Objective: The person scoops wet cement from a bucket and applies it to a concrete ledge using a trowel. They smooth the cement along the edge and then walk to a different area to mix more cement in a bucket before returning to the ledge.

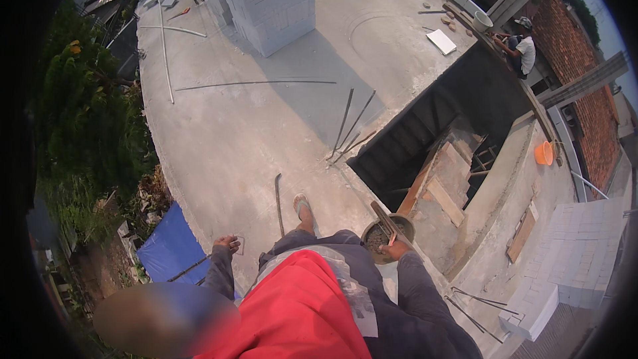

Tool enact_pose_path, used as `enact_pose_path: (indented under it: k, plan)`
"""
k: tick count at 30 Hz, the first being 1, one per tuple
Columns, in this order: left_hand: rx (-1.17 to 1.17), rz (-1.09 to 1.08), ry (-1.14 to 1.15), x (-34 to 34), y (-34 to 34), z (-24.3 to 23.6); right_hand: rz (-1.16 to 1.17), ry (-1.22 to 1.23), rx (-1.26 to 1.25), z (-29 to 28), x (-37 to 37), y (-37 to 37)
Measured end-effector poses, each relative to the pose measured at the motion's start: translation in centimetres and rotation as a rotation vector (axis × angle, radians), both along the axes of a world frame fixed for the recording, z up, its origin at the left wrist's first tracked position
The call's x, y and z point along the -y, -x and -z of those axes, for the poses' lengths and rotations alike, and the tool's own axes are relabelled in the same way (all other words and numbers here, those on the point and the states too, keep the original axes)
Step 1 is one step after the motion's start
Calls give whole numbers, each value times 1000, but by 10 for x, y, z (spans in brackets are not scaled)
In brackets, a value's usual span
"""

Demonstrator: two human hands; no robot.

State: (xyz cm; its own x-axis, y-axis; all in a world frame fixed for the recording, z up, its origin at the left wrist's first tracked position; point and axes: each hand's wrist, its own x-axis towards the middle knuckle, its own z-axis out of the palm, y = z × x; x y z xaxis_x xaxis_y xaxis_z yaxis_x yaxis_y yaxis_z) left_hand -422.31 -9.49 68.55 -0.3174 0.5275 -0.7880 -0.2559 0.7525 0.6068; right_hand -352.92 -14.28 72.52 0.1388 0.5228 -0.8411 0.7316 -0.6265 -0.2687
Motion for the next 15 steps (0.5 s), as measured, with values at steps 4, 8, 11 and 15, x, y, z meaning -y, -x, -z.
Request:
enact_pose_path:
  k: [4,8,11,15]
  plan:
    - [-194,199,-71,-178,50,-22,48,133,-64,14,-55,39]
    - [-273,345,-234,-399,37,-81,121,206,-93,31,-100,98]
    - [-220,535,-394,-549,-57,-140,445,5,-221,85,-77,120]
    - [-130,813,-500,-703,-155,-158,394,144,-172,71,-160,168]
